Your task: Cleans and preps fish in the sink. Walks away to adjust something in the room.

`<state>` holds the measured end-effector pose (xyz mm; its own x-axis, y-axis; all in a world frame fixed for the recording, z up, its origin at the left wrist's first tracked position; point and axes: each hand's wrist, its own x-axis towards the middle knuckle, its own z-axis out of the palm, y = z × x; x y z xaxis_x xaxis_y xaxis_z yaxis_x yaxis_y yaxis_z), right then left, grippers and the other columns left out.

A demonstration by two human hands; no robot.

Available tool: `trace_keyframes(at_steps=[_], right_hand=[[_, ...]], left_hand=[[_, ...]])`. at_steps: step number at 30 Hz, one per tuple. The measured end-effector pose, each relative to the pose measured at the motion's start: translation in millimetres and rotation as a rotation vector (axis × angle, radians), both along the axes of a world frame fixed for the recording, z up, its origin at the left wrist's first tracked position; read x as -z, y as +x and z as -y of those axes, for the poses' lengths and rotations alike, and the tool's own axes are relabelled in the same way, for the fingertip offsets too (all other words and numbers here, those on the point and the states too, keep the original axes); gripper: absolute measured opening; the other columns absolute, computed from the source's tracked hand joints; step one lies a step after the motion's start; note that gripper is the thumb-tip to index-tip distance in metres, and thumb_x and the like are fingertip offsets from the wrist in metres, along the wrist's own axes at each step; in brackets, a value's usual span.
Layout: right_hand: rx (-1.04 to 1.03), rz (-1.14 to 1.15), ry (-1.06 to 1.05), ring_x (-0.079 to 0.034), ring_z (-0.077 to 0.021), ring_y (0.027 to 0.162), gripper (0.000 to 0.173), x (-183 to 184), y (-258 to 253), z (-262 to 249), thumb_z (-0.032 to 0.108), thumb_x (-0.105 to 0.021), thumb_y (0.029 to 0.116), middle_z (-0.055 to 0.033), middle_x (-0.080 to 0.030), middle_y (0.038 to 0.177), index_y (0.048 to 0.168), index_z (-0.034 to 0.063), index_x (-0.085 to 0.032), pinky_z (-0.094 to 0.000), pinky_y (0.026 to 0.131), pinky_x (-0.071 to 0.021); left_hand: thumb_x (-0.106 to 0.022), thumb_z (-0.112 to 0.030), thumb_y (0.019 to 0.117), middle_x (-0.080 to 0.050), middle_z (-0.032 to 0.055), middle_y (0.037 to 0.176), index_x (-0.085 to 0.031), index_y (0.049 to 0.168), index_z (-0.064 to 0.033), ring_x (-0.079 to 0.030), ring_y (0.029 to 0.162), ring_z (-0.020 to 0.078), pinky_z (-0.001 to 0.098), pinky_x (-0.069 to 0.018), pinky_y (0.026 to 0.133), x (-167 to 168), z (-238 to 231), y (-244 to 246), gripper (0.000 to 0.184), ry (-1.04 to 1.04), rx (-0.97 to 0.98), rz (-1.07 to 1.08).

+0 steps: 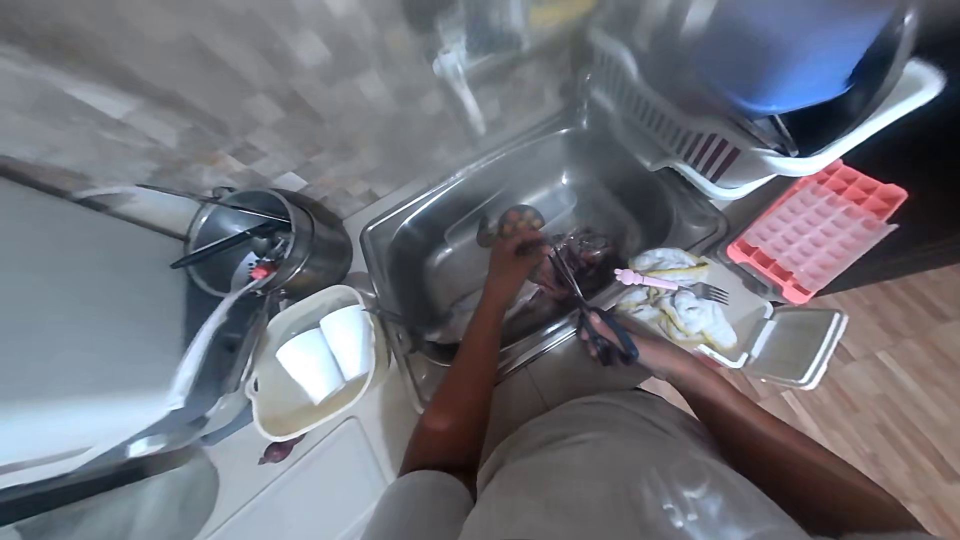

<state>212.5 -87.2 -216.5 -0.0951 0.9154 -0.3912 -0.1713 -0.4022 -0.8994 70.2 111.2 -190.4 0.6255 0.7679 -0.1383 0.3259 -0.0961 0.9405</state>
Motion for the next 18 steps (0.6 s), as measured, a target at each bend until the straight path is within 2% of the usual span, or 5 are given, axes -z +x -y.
trace_keyframes(at_steps=[4,8,12,18], right_hand=[[0.066,-0.019,0.011,-0.061,-0.0053,0.069,0.042,1.3,-0.5,-8.9,0.043,-0.033,0.1096,0.0049,-0.058,0.079,0.11,0.0073,-0.056,-0.0221,0.067,-0.0541],[0.083,-0.005,-0.002,-0.06,-0.0059,0.069,0.042,-0.2,4.5,-13.6,0.043,-0.035,0.1093,0.0044,-0.056,0.08,0.11,0.007,-0.056,-0.0223,0.068,-0.054],[0.064,0.048,0.024,-0.058,-0.0054,0.064,0.043,2.3,10.6,-12.8,0.046,-0.039,0.1076,0.005,-0.055,0.076,0.107,0.0069,-0.058,-0.0223,0.063,-0.0529],[0.088,0.049,0.016,-0.056,-0.0046,0.058,0.04,6.5,15.8,-9.4,0.044,-0.043,0.108,0.0054,-0.054,0.071,0.102,0.0072,-0.059,-0.021,0.059,-0.0523]], left_hand=[[-0.068,-0.01,0.0984,-0.068,0.0134,0.107,-0.065,0.127,-0.002,-0.065,0.081,0.0163,0.0344,-0.0569,0.077,-8.4,7.6,1.9,0.03,0.042,0.053,-0.096],[-0.067,-0.01,0.0992,-0.067,0.0119,0.104,-0.065,0.128,-0.0016,-0.063,0.078,0.0124,0.0299,-0.0553,0.074,-6.5,8.0,0.2,0.03,0.063,0.125,-0.127],[-0.066,-0.01,0.0997,-0.066,0.014,0.115,-0.066,0.128,-0.0018,-0.066,0.092,0.0173,0.0346,-0.0563,0.084,-8.3,4.1,-0.7,0.03,0.123,0.184,-0.167],[-0.066,-0.01,0.0997,-0.063,0.0179,0.122,-0.067,0.128,-0.0017,-0.064,0.104,0.0232,0.0381,-0.054,0.093,-11.5,-1.2,6.5,0.03,0.18,0.258,-0.262]])
